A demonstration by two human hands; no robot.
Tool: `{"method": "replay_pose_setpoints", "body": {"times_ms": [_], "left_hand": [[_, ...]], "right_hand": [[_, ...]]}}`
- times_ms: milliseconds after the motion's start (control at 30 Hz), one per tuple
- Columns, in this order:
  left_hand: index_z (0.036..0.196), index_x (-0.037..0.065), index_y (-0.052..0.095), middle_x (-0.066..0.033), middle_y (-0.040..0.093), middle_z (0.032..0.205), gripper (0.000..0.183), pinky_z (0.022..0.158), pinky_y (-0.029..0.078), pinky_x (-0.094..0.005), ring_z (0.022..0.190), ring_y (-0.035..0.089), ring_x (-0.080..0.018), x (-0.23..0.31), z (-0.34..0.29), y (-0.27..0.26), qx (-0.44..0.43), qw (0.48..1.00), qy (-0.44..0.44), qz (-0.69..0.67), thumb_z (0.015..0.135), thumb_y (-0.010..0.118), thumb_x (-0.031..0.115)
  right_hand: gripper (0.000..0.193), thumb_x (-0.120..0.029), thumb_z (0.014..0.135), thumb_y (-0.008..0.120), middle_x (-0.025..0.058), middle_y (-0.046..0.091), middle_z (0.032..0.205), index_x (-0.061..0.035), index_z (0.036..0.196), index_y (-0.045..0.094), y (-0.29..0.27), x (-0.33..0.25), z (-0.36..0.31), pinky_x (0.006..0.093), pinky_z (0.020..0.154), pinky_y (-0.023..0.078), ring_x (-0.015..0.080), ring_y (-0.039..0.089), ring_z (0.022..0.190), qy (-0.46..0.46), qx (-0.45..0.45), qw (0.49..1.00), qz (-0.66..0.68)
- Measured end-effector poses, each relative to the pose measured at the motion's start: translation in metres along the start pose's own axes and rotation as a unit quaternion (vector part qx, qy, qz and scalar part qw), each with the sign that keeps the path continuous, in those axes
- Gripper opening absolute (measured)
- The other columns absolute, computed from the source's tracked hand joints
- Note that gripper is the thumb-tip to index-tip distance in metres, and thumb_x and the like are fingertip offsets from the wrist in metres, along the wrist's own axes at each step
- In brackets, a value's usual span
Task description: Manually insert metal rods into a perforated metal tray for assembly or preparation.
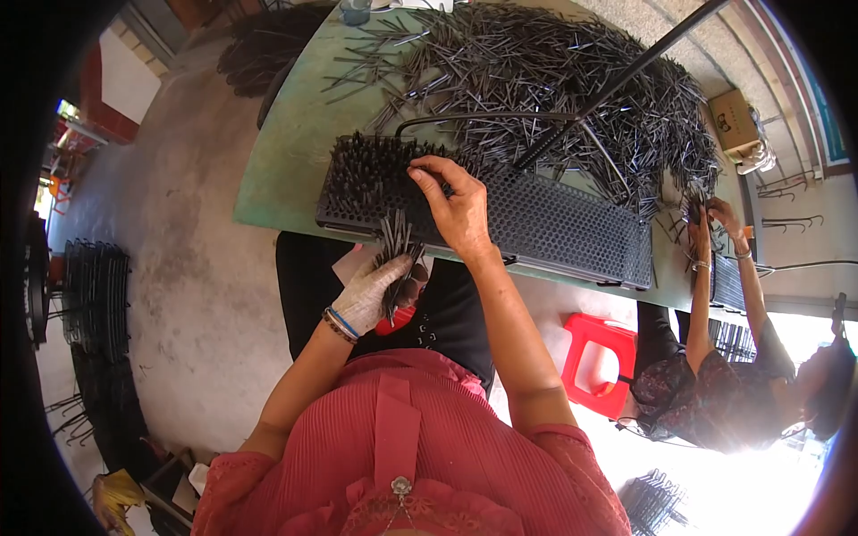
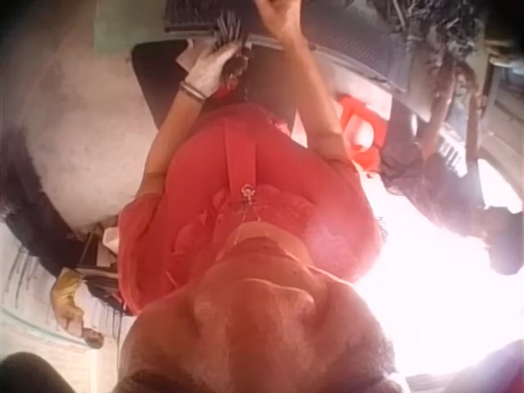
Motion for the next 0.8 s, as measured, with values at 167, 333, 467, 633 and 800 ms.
{"method": "replay_pose_setpoints", "body": {"times_ms": [167, 333, 467, 633, 800], "left_hand": [[0.105, 0.006, 0.056, -0.0078, 0.067, 0.087, 0.021, 0.055, 0.052, -0.025, 0.064, 0.063, -0.0125, 0.0, 0.0, 0.002, 0.003, 1.0, 0.0, -0.014, 0.097, 0.058, 0.025], [0.105, 0.006, 0.056, -0.0075, 0.067, 0.086, 0.022, 0.055, 0.052, -0.025, 0.064, 0.063, -0.0127, 0.001, -0.001, 0.001, 0.014, 1.0, 0.006, -0.011, 0.097, 0.057, 0.027], [0.105, 0.006, 0.056, -0.0068, 0.067, 0.086, 0.024, 0.055, 0.052, -0.0249, 0.063, 0.063, -0.0124, 0.0, 0.001, -0.001, 0.011, 1.0, 0.005, 0.012, 0.097, 0.058, 0.028], [0.107, 0.006, 0.056, -0.0063, 0.066, 0.087, 0.025, 0.056, 0.051, -0.0246, 0.066, 0.062, -0.0118, 0.009, -0.004, 0.007, -0.014, 0.999, 0.02, 0.026, 0.097, 0.059, 0.029], [0.108, 0.006, 0.056, -0.0062, 0.066, 0.09, 0.027, 0.057, 0.05, -0.0245, 0.068, 0.062, -0.011, 0.019, -0.009, 0.022, -0.063, 0.996, 0.043, 0.043, 0.097, 0.059, 0.03]], "right_hand": [[0.018, -0.008, 0.088, 0.069, 0.0073, 0.072, 0.096, -0.0033, 0.106, 0.069, 0.0, -0.001, -0.003, 0.0264, 0.083, 0.049, 0.0138, 0.066, 0.088, -0.051, 0.016, 0.995, -0.084], [0.025, -0.007, 0.083, 0.072, 0.0085, 0.071, 0.095, -0.0062, 0.107, 0.071, 0.005, -0.025, -0.01, 0.0331, 0.088, 0.045, 0.0243, 0.064, 0.092, -0.153, 0.025, 0.971, -0.18], [0.022, -0.007, 0.083, 0.071, 0.0097, 0.069, 0.097, -0.0054, 0.105, 0.072, 0.008, -0.036, -0.014, 0.0335, 0.086, 0.045, 0.0257, 0.064, 0.091, -0.22, 0.02, 0.946, -0.237], [0.02, -0.01, 0.086, 0.07, 0.0119, 0.068, 0.099, -0.0013, 0.104, 0.071, -0.006, -0.031, -0.017, 0.0306, 0.077, 0.05, 0.0234, 0.065, 0.087, -0.128, 0.047, 0.979, -0.155], [0.023, -0.016, 0.088, 0.071, 0.008, 0.068, 0.093, 0.0023, 0.102, 0.07, 0.001, -0.007, -0.025, 0.0259, 0.075, 0.049, 0.014, 0.064, 0.086, 0.073, -0.098, 0.992, -0.024]]}}
Point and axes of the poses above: each hand's wrist, its own z-axis towards the middle knuckle, its own y-axis out of the palm, x = y × z, the point moved 8 cm from there along z, towards the middle knuckle
